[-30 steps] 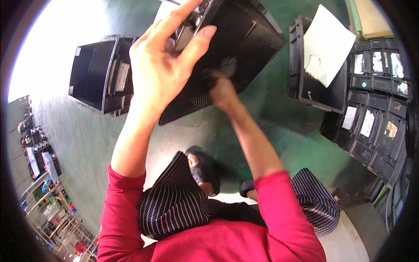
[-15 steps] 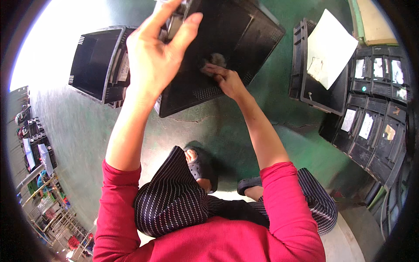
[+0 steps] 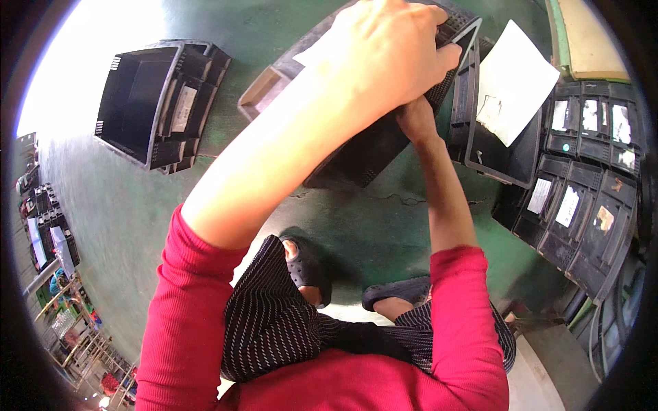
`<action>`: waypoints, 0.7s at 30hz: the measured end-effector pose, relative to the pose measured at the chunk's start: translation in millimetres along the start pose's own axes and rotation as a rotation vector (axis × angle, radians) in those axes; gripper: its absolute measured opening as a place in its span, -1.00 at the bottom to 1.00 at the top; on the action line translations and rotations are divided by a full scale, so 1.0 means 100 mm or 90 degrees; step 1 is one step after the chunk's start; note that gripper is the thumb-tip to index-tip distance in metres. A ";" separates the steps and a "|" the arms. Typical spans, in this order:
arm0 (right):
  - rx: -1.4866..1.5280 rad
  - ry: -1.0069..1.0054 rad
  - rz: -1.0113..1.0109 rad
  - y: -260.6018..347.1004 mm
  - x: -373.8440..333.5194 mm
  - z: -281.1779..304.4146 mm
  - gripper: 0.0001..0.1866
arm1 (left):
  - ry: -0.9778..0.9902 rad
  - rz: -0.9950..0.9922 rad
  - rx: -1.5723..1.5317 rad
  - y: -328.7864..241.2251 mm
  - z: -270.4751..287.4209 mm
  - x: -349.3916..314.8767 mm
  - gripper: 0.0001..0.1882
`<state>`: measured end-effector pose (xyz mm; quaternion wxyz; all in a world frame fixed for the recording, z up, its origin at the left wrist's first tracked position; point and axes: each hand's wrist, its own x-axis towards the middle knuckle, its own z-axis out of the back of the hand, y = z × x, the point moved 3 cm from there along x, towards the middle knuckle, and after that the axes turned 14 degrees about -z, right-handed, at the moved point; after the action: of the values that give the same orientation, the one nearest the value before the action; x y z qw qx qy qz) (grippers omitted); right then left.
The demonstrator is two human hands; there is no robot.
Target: The person wipes the interior of black plastic crates with a cloth, then places white paper sheets inside each crate. The person repeats this process for multiple crates, stacking them after each one is prepared.
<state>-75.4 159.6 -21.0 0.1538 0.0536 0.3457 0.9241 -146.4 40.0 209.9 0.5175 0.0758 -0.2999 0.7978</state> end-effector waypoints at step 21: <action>0.196 0.115 -0.060 -0.35 -1.08 -0.72 -0.46 | 0.028 -0.017 -0.016 -0.13 -0.17 -0.02 -0.66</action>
<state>20.6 104.8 -97.3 0.1549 -0.0228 0.4975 0.8532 -130.5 51.6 200.5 0.5355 0.0558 -0.2976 0.7884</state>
